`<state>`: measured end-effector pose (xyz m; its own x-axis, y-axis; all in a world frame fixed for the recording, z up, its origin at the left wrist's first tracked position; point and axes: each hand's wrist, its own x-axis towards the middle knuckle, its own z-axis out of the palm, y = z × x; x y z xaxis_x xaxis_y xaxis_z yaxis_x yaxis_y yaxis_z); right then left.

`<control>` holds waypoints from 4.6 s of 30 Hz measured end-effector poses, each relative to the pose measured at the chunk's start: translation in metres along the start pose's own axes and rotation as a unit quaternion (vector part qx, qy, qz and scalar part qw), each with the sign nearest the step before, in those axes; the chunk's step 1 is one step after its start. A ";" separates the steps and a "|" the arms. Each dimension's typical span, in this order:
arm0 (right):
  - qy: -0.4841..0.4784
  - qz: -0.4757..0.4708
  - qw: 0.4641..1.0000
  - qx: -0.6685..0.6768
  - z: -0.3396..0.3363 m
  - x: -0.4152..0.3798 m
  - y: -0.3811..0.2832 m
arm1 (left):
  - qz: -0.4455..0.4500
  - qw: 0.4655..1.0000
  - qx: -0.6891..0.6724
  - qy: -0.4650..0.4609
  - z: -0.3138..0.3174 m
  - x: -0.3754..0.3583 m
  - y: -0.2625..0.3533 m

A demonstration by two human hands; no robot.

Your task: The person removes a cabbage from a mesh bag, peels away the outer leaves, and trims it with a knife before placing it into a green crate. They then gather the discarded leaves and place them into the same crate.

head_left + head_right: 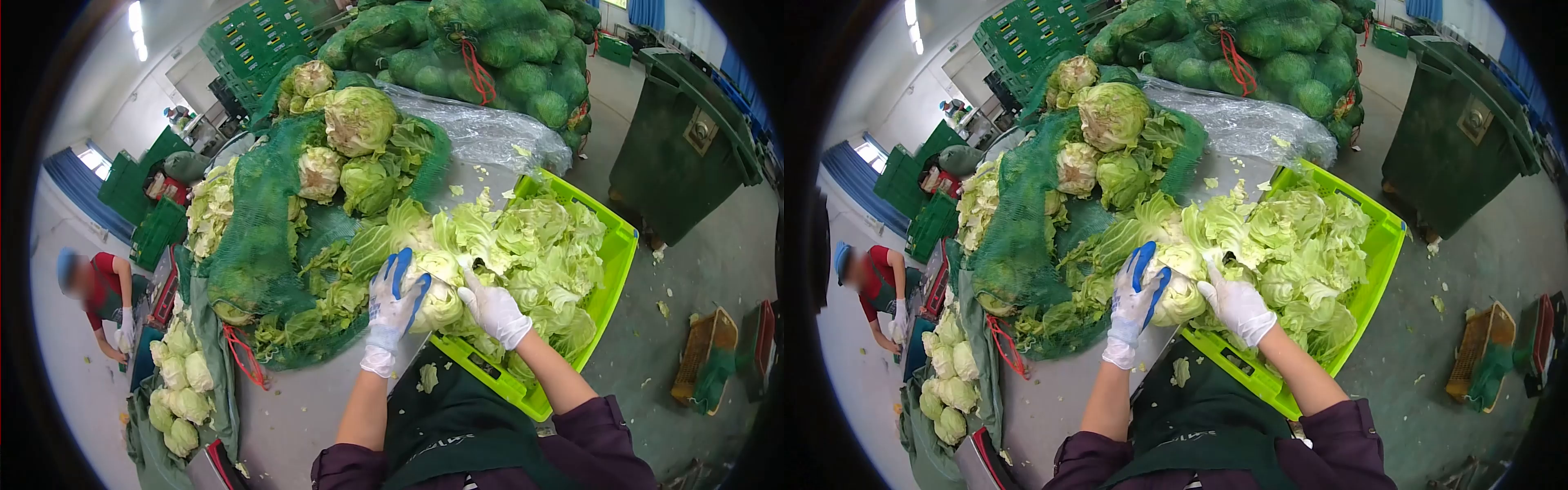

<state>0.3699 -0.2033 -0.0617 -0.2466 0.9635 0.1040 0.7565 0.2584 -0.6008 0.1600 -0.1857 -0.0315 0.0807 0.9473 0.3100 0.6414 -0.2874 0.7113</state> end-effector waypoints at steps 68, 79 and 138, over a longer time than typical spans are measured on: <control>0.209 0.221 0.950 0.069 0.006 -0.012 0.019 | 0.012 0.980 0.032 0.194 0.023 -0.014 0.005; 0.150 0.171 0.972 0.053 0.065 -0.018 -0.042 | -0.066 0.968 0.165 0.176 0.020 -0.017 0.027; 0.035 0.037 0.971 0.235 -0.005 0.033 0.011 | -0.080 0.888 -0.451 -0.044 0.006 0.019 -0.037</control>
<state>0.3733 -0.1682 -0.0609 -0.1484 0.9848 0.0905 0.4074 0.1442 -0.9018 0.1427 -0.1564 -0.0554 0.1285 0.9823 0.1366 -0.2176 -0.1064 0.9702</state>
